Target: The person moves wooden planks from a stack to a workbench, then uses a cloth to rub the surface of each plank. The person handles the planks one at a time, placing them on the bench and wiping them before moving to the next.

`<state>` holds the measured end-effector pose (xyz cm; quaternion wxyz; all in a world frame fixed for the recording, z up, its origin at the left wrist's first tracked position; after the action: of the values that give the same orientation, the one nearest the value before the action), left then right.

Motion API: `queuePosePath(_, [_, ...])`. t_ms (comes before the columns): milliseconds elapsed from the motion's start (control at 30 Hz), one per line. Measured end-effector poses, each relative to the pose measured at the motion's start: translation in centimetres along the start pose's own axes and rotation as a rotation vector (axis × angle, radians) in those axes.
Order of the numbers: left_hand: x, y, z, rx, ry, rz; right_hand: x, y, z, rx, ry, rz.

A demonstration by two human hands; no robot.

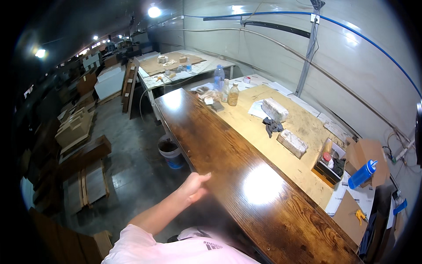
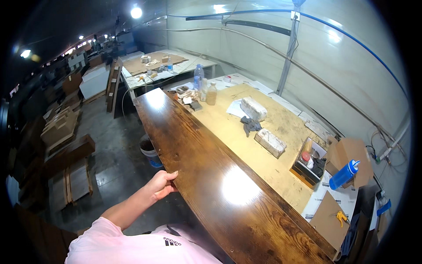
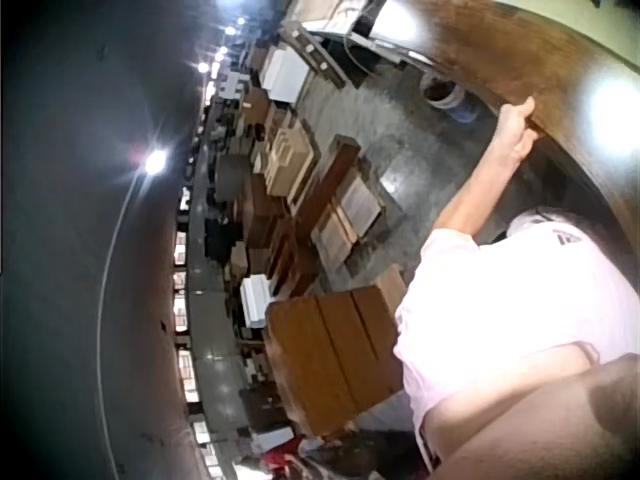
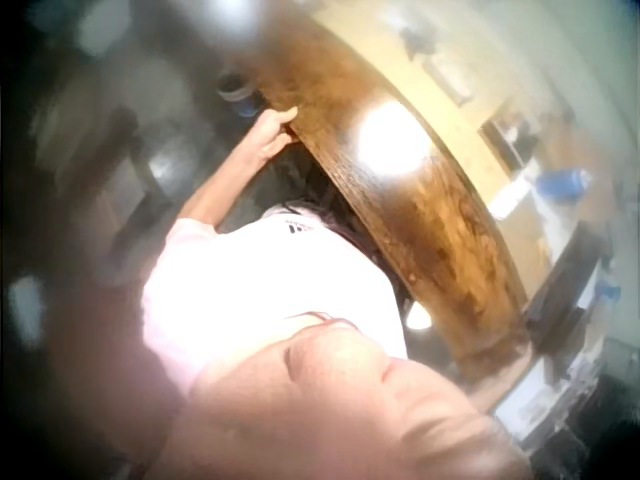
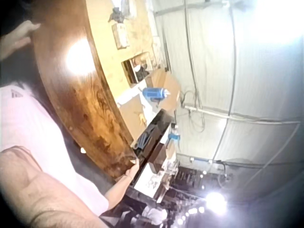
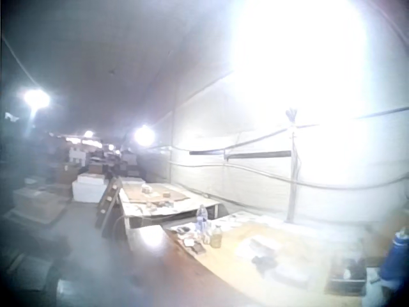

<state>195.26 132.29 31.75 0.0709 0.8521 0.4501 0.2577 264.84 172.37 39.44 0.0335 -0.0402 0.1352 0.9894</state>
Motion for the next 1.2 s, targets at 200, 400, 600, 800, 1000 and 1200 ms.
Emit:
queuePosePath(200, [1.3, -5.5, 0.5, -0.049, -0.256, 0.062, -3.7, -2.7, -1.8, -0.022, -0.011, -0.069])
queuePosePath(400, [-1.7, -3.1, -0.2, -0.087, -0.476, -0.017, 1.5, -8.9, -4.5, 0.008, 0.232, -0.098])
queuePosePath(600, [0.9, -6.2, 0.8, -0.099, -0.615, -0.045, -2.3, -9.9, -3.4, -0.119, 0.281, -0.186])
queuePosePath(800, [0.6, -7.0, 0.2, -0.009, -0.875, -0.092, 1.8, -7.7, 6.5, -0.328, 1.242, -0.335])
queuePosePath(1000, [0.5, -6.3, 0.8, 0.043, -0.672, -0.139, 5.0, -11.2, 9.4, -0.596, 1.108, -0.190])
queuePosePath(1200, [2.3, -6.9, 1.3, 0.077, -0.541, -0.096, 10.9, -17.4, 3.4, -0.584, 0.978, 0.118])
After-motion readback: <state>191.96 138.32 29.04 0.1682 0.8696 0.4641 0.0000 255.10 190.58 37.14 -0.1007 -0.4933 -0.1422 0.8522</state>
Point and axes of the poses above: each hand's wrist, its own y-axis away from the middle knuckle, its own x-axis out of the palm, z = x × y, the point moved 7 cm from there along -y, towards the middle knuckle, and after that the axes turned 7 degrees about -y, right-handed, at the moved point
